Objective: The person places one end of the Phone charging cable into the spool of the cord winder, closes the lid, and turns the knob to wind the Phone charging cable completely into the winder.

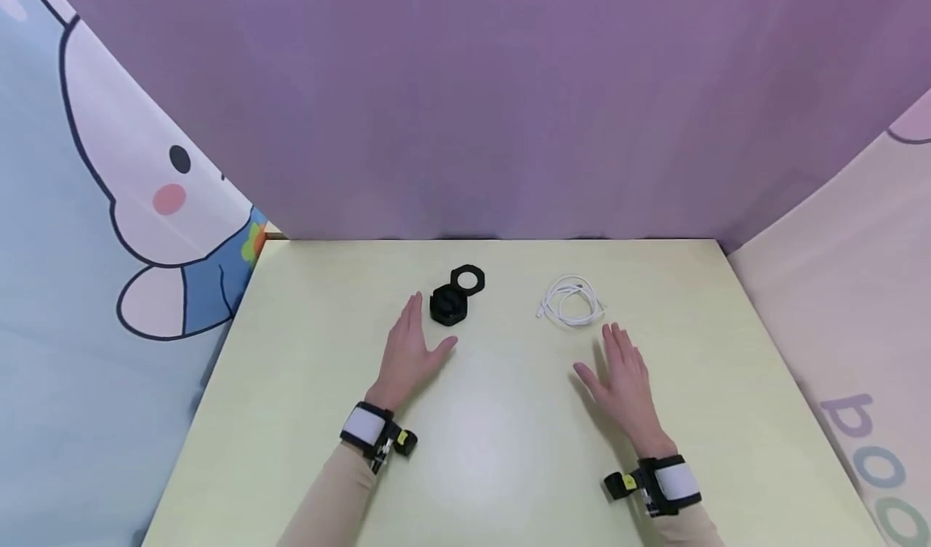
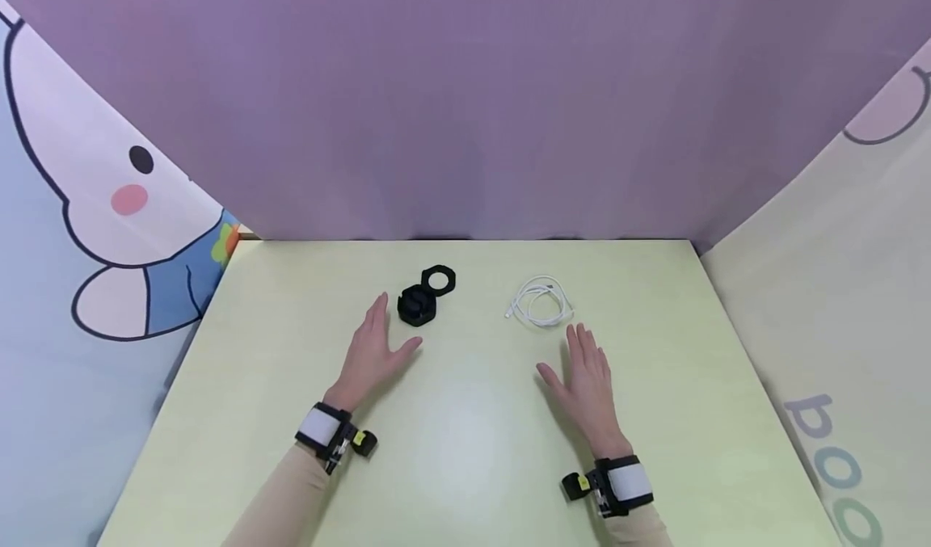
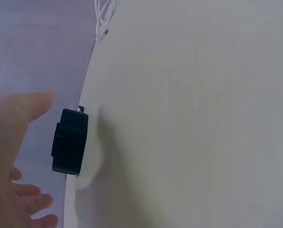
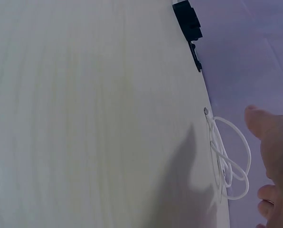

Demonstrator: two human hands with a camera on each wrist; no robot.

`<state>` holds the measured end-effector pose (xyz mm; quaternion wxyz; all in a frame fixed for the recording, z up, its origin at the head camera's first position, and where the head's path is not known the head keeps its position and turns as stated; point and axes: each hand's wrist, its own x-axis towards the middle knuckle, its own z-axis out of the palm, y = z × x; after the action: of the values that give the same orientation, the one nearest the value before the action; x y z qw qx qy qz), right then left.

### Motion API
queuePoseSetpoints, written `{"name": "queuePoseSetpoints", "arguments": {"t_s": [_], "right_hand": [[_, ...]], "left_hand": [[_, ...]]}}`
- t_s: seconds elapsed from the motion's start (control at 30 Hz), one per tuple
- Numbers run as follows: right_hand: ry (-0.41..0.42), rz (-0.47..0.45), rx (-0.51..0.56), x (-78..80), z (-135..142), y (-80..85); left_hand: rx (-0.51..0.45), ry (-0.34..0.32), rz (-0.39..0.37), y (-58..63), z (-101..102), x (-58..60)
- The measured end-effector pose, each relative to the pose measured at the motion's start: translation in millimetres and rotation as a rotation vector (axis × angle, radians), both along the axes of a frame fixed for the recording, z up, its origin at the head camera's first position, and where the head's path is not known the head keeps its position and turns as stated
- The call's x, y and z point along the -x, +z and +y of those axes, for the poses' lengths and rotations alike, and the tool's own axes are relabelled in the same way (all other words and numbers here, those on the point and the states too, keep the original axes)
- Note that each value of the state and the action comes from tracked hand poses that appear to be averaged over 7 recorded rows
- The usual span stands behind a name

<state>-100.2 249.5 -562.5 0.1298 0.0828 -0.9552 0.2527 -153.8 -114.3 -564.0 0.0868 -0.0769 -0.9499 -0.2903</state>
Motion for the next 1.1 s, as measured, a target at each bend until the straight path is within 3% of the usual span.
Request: {"name": "queuePoseSetpoints", "arguments": {"t_s": [0.17, 0.4, 0.77, 1.1], "right_hand": [[0.007, -0.026, -0.001, -0.5, -7, 0.9], [0.025, -0.033, 0.02, -1.7, -14, 1.0], [0.051, -0.041, 0.058, -3.0, -23, -5.9], [0.093, -0.035, 0.067, -1.0, -30, -3.0]], "left_hand": [[-0.014, -0.018, -0.011, 3.5, 2, 17.3], [-0.029, -0.034, -0.119, -1.0, 2, 33.6], [-0.077, -0.132, -0.126, 1.6, 2, 55.5], [-0.089, -0.213, -0.224, 1.1, -3, 71.6]]}}
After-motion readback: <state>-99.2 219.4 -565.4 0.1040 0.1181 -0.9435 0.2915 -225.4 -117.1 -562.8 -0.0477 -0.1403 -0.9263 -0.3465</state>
